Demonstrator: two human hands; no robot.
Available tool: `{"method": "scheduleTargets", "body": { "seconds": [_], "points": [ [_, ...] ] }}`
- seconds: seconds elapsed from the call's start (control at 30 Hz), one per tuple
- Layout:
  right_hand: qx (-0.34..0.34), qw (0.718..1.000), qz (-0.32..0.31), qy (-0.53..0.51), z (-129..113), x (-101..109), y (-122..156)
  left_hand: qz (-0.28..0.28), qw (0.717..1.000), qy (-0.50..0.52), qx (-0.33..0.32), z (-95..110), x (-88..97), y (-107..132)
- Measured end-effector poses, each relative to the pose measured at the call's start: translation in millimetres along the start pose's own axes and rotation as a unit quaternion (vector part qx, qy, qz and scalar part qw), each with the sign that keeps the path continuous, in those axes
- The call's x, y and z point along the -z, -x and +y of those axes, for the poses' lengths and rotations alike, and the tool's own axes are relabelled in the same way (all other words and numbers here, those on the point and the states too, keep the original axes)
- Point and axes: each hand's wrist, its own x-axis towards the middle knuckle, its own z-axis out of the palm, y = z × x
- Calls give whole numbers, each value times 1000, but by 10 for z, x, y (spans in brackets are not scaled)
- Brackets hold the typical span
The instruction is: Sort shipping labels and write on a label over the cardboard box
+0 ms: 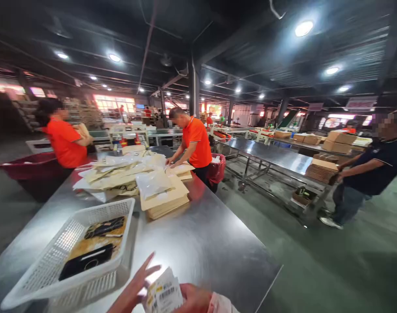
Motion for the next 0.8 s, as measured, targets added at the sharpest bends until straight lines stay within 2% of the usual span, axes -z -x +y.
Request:
{"method": "scheduleTargets", "body": {
  "seconds": [0.07, 0.13, 0.27, 0.33, 0.4, 0.47, 0.6, 0.7, 0.8],
  "points": [
    [15, 1000, 8, -19, 46, -76, -40, 3, 1000, 21, -4, -42, -243, 17],
    [20, 999, 28, -28, 130, -114, -65, 4, 999, 21, -35, 0, -299, 95],
    [22, 998, 48, -36, 201, -149, -11, 7, 994, -64, -93, 210, -59, 310],
    [33, 998, 39, -32, 176, -162, 33, -35, 987, -97, -123, 276, 34, 398],
    [40, 998, 39, -16, 167, -165, 66, -104, 979, -122, -128, 277, 56, 454],
    [32, 998, 58, 3, 206, -145, 84, -129, 978, -114, -120, 219, 50, 476],
    [-15, 990, 143, 0, 347, -51, 89, -38, 991, 47, -118, 24, 107, 486],
    [-28, 984, 175, -17, 390, 1, 90, -1, 988, 152, -37, -118, 156, 528],
    [-21, 983, 180, -10, 398, 12, 83, 88, 981, 166, 40, -233, 100, 581]
  ]
}}
